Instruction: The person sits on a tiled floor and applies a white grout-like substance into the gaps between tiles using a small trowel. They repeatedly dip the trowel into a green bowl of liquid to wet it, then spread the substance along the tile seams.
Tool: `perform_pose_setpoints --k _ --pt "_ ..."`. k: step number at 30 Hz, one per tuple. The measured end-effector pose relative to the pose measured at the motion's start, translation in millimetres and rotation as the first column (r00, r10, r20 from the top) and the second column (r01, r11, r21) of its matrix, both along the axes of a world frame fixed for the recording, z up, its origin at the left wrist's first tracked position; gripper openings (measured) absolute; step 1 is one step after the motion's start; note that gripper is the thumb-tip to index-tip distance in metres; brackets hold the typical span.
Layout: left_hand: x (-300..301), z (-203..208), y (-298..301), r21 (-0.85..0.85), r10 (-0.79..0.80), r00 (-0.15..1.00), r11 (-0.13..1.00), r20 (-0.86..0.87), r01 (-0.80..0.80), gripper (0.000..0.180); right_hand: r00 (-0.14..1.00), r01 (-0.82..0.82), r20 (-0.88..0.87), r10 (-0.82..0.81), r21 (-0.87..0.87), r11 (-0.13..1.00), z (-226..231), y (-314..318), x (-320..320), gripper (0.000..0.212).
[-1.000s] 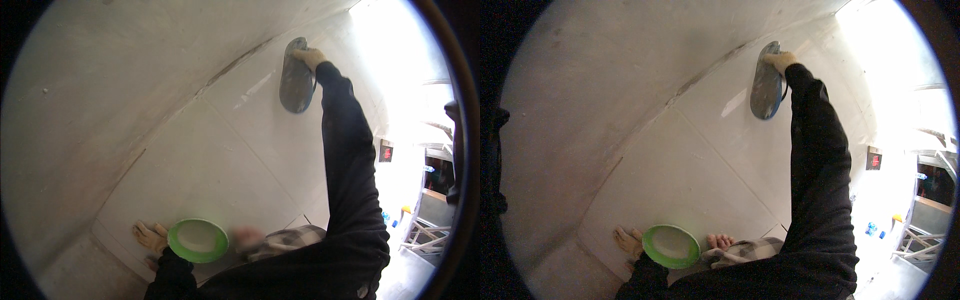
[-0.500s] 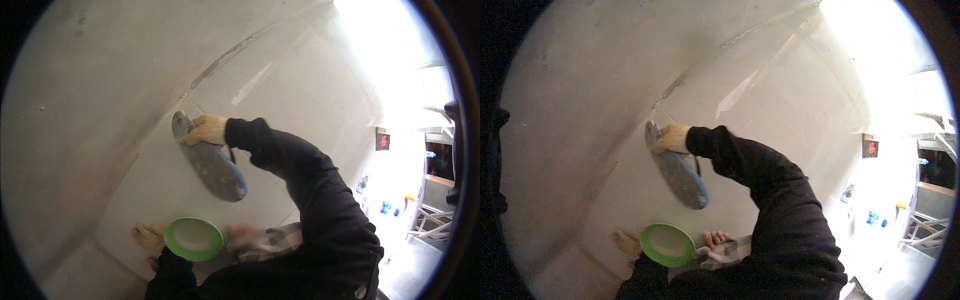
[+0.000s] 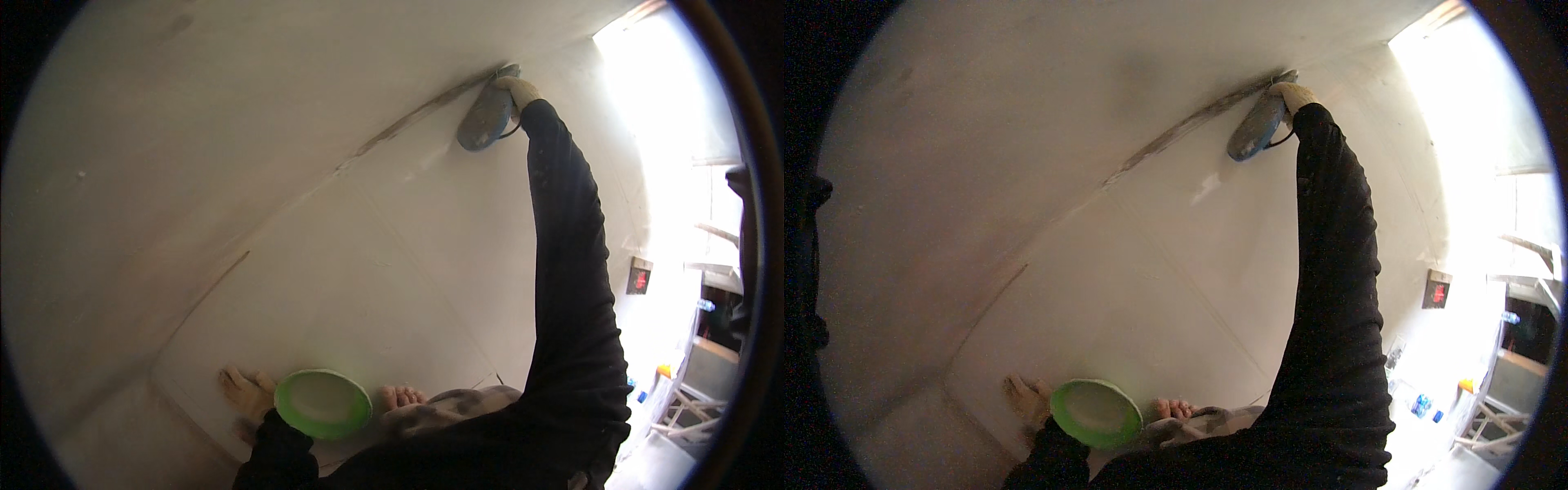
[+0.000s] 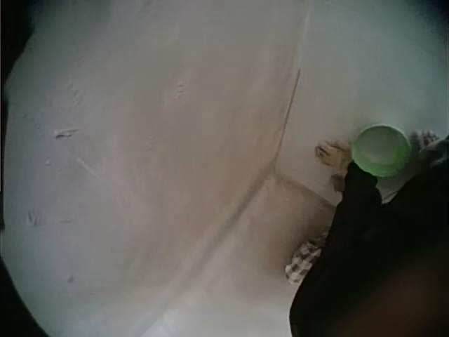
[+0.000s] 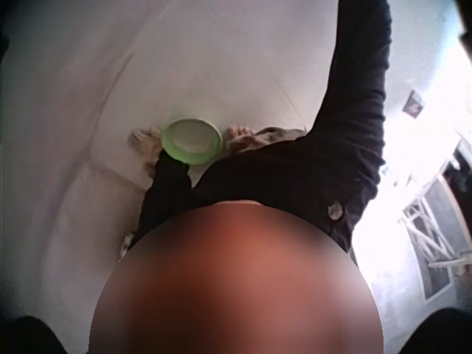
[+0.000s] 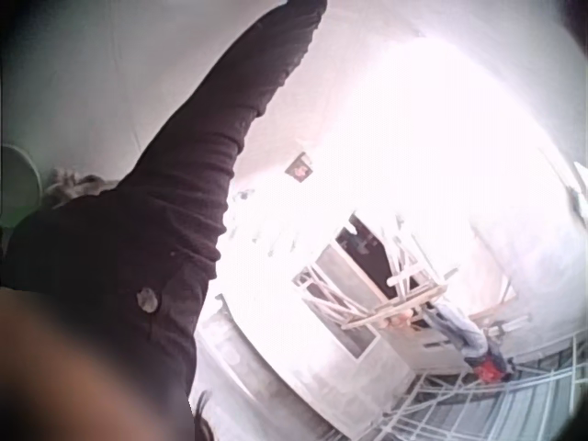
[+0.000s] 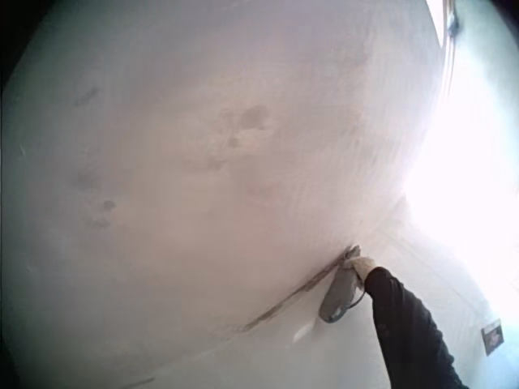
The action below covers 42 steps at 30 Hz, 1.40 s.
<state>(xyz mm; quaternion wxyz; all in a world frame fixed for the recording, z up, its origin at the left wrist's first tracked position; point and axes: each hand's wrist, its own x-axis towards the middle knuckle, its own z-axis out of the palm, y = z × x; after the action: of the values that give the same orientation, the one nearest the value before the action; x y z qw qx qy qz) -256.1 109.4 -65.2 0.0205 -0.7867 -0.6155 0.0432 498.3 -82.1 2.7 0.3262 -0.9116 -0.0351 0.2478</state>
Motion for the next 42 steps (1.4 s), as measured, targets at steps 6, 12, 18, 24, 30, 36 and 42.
perform_pose_setpoints --k 6,12,18,24,30,36,42 --pt "-8 -6 -1 0.05 -0.028 0.999 0.998 0.024 0.027 0.056 0.571 -0.548 0.44 0.693 -0.425 0.721 -21 36 -95 0.038" --pt "-6 -9 -6 0.114 -0.082 0.995 0.991 0.062 0.074 0.061 0.901 -0.287 -0.225 0.372 0.337 0.897 -29 157 -326 0.041" --pt "-3 -6 -4 0.238 -0.202 0.974 0.956 0.102 0.174 0.066 0.471 -0.743 -0.131 0.872 0.473 0.472 37 145 -390 0.048" --pt "8 7 5 0.087 -0.162 0.981 0.984 0.102 0.154 0.07 0.851 -0.197 -0.375 0.367 0.421 0.886 119 35 -287 0.036" --pt "18 24 -6 0.033 -0.034 0.996 0.999 0.077 0.032 0.072 0.918 -0.335 0.116 0.38 -0.287 0.897 84 -10 -270 0.04" --pt "27 30 -6 -0.028 0.007 0.996 1.0 0.091 -0.005 0.072 0.827 -0.423 0.24 0.509 -0.332 0.843 32 5 -280 0.052" --pt "33 23 -5 -0.014 -0.009 0.994 1.0 0.112 0.011 0.071 0.746 -0.543 0.204 0.633 -0.362 0.757 20 10 -289 0.084"
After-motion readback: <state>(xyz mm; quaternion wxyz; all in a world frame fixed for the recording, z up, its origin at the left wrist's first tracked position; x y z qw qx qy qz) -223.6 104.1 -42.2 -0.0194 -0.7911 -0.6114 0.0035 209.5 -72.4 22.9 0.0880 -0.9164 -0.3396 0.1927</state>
